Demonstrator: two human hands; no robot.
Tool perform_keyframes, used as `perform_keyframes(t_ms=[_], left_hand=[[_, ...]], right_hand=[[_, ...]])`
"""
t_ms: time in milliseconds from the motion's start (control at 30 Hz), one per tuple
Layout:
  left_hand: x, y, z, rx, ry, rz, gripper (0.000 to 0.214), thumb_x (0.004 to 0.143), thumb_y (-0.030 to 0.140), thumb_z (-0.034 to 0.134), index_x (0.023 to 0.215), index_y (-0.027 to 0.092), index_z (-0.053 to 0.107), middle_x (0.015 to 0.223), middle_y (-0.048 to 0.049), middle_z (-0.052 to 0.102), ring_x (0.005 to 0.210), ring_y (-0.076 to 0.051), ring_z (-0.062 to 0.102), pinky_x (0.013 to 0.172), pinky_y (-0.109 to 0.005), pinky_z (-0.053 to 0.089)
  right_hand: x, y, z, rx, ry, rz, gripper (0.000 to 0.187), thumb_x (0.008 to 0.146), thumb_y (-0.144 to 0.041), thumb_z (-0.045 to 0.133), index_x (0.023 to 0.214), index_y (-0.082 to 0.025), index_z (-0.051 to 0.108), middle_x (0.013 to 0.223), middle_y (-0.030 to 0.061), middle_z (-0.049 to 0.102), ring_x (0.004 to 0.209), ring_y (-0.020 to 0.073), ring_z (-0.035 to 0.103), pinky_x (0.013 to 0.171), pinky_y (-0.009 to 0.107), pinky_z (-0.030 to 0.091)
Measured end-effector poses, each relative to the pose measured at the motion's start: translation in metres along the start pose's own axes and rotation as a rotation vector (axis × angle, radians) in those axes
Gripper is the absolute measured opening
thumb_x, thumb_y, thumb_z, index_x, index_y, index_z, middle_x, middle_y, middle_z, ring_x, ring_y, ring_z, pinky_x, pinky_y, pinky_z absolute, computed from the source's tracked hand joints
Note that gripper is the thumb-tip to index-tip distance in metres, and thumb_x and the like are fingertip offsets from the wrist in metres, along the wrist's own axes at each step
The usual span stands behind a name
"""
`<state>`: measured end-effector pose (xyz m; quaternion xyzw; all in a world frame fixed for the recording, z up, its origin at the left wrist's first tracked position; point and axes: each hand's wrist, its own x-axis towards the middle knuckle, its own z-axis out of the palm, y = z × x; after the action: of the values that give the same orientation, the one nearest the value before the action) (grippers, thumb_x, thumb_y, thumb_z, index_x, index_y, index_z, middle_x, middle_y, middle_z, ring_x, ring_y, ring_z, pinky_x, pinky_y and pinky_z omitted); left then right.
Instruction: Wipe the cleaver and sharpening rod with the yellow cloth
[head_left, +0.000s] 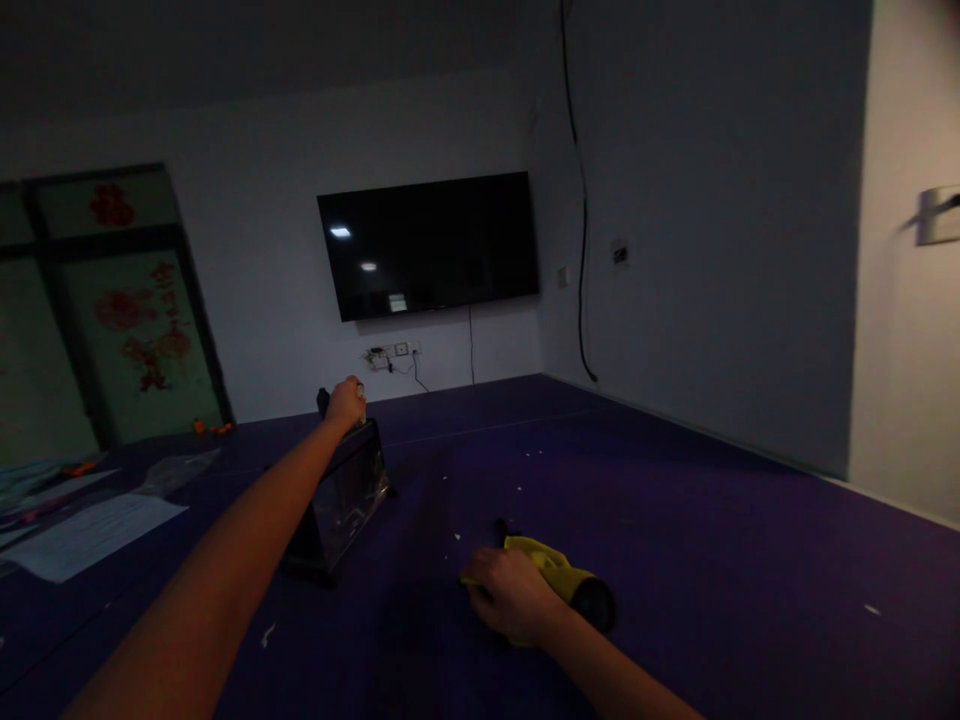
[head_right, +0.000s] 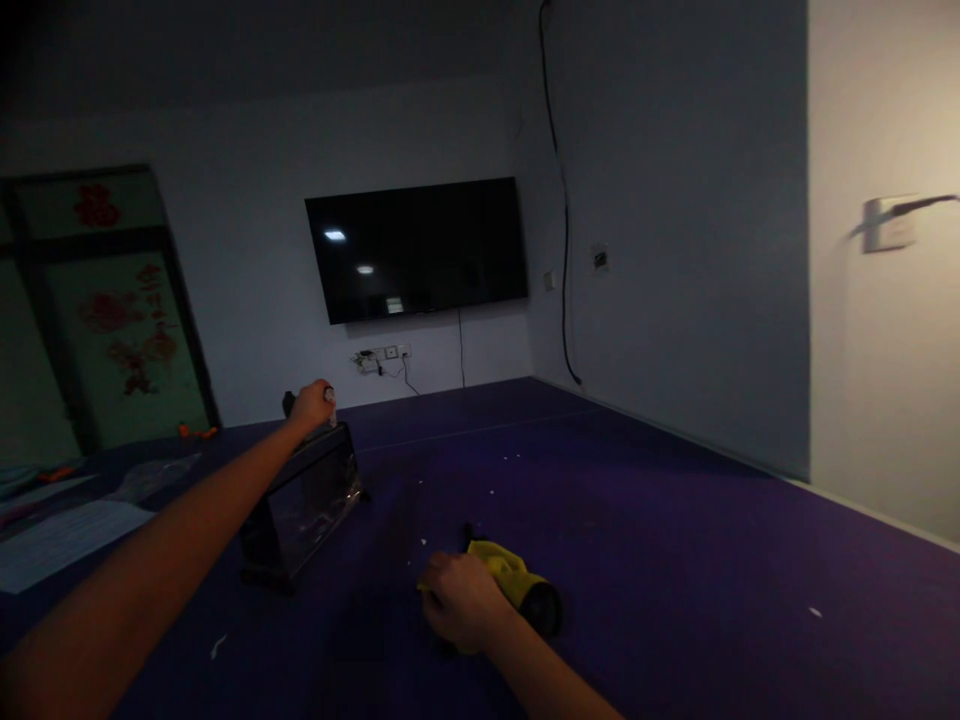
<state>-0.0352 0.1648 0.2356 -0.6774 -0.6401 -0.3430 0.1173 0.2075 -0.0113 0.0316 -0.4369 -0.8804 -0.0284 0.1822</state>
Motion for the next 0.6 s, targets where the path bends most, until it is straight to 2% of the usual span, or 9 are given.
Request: perform_keyframes(t_ms=[100,200,300,367,433,500,600], left_hand=[[-0.007,0.0,0.003,0.022,0.037,-0.017,0.032,0.082,0.03,0.052,0.11,0.015,0.051,0.108,-0.0089,0.054,0.095,-0.019,0.055,0.08,-0.036,0.046],[-0.014,0.002,-0.005,0.032,0.106,0.001,0.034,0.077,0.021,0.056,0.109,0.014,0.051,0.102,-0.0122,0.058,0.098,-0.023,0.055,0.083,-0.032,0.042],[-0.026,0.004,-0.017,0.032,0.239,-0.005,0.039,0.08,0.026,0.047,0.118,0.018,0.044,0.115,-0.0118,0.051,0.106,-0.025,0.051,0.088,-0.034,0.039],[-0.035,0.002,-0.023,0.027,0.352,-0.058,0.043,0.082,0.029,0.042,0.124,0.016,0.037,0.125,-0.014,0.043,0.114,-0.026,0.044,0.091,-0.038,0.036],[-0.044,-0.002,-0.024,0.01,0.427,-0.183,0.055,0.078,0.036,0.048,0.126,0.013,0.033,0.129,-0.0173,0.038,0.116,-0.029,0.041,0.091,-0.04,0.037],[-0.048,-0.009,-0.023,-0.008,0.406,-0.323,0.063,0.07,0.043,0.058,0.121,0.01,0.039,0.124,-0.0212,0.042,0.113,-0.032,0.044,0.085,-0.042,0.04],[-0.045,-0.019,-0.022,-0.031,0.279,-0.388,0.045,0.066,0.044,0.062,0.096,0.011,0.056,0.101,-0.0207,0.058,0.096,-0.034,0.055,0.072,-0.041,0.045]], right_hand=[[0.001,0.001,0.002,-0.011,-0.006,0.004,0.021,0.076,-0.019,0.042,0.084,-0.02,0.062,0.088,0.0046,0.064,0.077,0.0165,0.058,0.063,0.024,0.037],[0.001,0.001,0.002,-0.027,-0.017,0.009,0.021,0.077,-0.02,0.042,0.083,-0.019,0.062,0.087,0.0047,0.064,0.075,0.0165,0.058,0.061,0.024,0.036],[0.001,0.001,0.001,-0.03,-0.014,0.007,0.021,0.078,-0.02,0.041,0.083,-0.02,0.062,0.086,0.0044,0.064,0.073,0.016,0.058,0.061,0.024,0.036],[0.001,0.0,0.0,-0.033,-0.012,0.008,0.021,0.078,-0.02,0.041,0.083,-0.019,0.062,0.086,0.0043,0.064,0.073,0.0158,0.058,0.06,0.024,0.036],[0.0,0.0,-0.001,-0.036,-0.014,0.009,0.021,0.077,-0.02,0.042,0.083,-0.019,0.062,0.085,0.0043,0.063,0.073,0.0158,0.058,0.06,0.024,0.035],[0.0,0.0,0.0,-0.034,-0.018,0.006,0.02,0.077,-0.02,0.042,0.083,-0.02,0.062,0.086,0.004,0.063,0.074,0.0159,0.058,0.061,0.024,0.035],[0.0,0.0,0.0,-0.031,-0.015,0.005,0.021,0.077,-0.02,0.042,0.083,-0.02,0.062,0.087,0.0037,0.064,0.075,0.0157,0.058,0.061,0.024,0.036]])
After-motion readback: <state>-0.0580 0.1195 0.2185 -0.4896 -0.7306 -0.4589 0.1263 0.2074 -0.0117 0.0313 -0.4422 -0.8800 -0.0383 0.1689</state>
